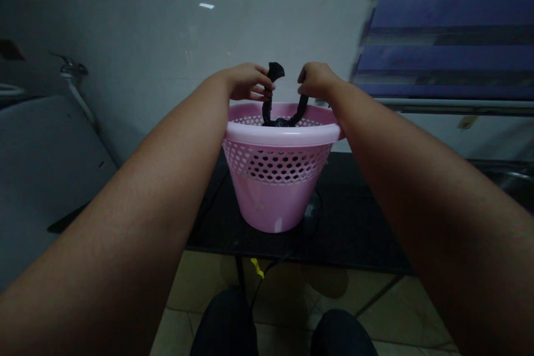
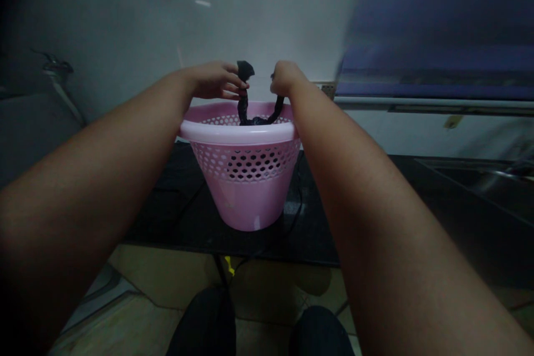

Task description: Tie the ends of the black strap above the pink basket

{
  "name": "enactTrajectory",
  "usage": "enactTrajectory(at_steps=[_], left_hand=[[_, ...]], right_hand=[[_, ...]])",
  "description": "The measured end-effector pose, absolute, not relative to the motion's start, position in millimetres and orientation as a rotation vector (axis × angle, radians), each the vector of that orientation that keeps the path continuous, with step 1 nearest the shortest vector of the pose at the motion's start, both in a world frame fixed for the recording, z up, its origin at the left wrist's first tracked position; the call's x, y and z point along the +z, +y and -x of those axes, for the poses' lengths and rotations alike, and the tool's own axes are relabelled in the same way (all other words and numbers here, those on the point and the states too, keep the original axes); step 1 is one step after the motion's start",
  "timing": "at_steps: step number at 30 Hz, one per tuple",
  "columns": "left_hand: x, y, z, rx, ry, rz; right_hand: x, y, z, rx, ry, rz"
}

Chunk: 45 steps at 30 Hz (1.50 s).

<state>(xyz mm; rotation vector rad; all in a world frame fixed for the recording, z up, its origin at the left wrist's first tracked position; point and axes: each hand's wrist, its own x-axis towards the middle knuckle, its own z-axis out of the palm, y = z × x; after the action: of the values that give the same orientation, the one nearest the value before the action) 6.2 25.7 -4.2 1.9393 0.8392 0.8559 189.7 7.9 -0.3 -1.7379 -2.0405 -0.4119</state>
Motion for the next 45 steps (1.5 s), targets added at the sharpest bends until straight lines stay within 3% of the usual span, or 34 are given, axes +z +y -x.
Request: enactTrajectory(at_steps=[7,14,24,35,45], left_hand=[[-1,24,-3,0.910,1.090,-2.075],[0,27,-8,0.978,1.236,-2.106],[-2,22,-12,0.963,1.058,-2.015],[-1,28,-16,0.933,0.977,-1.854],[0,24,-12,0.649,0.945,-1.804]], right_hand=[[0,-2,-185,-0.471,-2.021,1.702],[0,-2,-188,-0.253,-2.035,1.453],[3,-3,-182,-0.149,-2.027,1.420],[-5,-2,-178,0.233,-1.980,1.243],[-6,0,-179,0.352,-2.007,1.327]])
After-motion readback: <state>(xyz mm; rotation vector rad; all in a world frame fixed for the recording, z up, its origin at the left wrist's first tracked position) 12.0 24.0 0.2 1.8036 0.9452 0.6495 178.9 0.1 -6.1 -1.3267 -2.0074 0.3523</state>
